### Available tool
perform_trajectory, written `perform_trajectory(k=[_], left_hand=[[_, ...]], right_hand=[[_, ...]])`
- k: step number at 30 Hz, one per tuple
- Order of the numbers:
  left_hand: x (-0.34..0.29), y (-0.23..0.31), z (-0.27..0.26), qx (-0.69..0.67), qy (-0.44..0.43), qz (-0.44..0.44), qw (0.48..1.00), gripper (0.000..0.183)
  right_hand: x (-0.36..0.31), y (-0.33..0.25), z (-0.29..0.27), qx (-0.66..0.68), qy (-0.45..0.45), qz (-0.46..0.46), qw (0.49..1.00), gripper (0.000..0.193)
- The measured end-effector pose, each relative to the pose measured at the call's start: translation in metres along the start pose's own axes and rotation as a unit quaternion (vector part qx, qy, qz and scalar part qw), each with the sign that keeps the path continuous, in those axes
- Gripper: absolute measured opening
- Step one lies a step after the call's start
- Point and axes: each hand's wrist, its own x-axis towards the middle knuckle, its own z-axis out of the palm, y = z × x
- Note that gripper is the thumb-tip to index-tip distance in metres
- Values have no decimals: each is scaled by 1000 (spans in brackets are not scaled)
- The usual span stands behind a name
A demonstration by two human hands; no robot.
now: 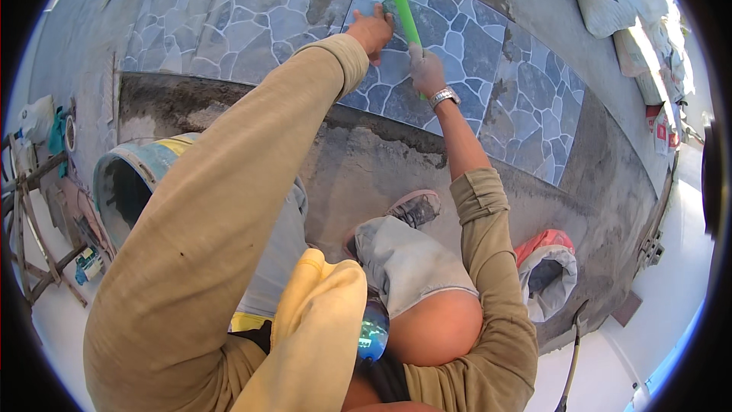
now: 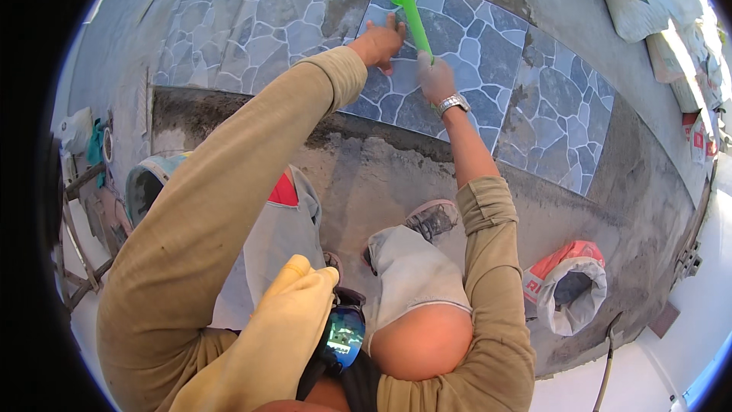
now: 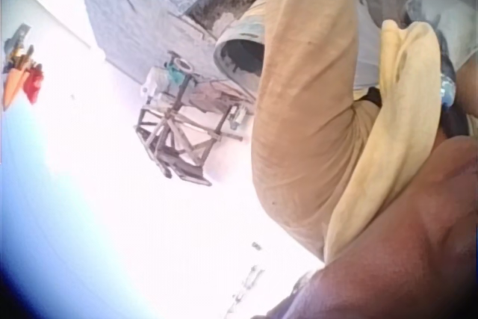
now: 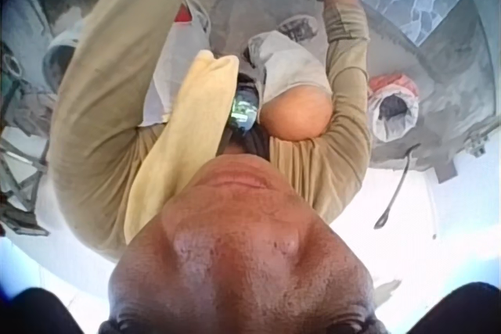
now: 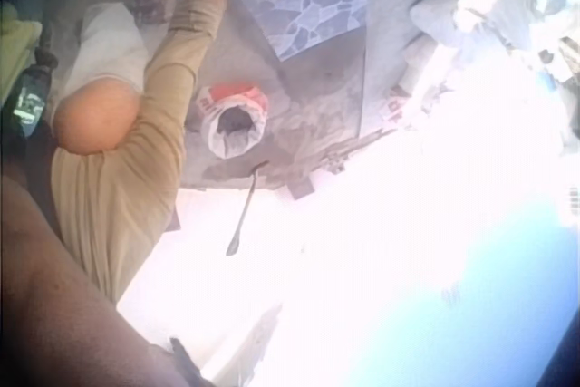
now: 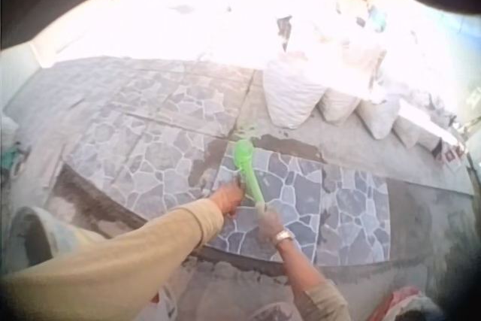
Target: Apply mortar to the floor and lay stone-patterned tiles using a trowel and rubber mallet.
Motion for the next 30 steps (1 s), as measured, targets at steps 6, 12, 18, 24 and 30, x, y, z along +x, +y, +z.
perform_trajectory(k=[6, 12, 18, 24, 30], left_hand=[[-3, 3, -2, -5, -14, 1, 1000, 127], [-9, -22, 15, 10, -23, -6, 1000, 127], [7, -5, 5, 1, -32, 46, 998, 137], [11, 1, 1, -4, -54, 72, 996, 136], [12, -11, 3, 28, -45, 66, 996, 139]], right_hand=[[-9, 3, 2, 101, 49, 6, 994, 55], [-40, -30, -14, 174, -12, 116, 978, 55], [-65, 34, -16, 159, 48, 204, 965, 52], [-71, 42, -30, 122, 180, 64, 974, 53], [-69, 28, -48, 182, 119, 125, 968, 50]])
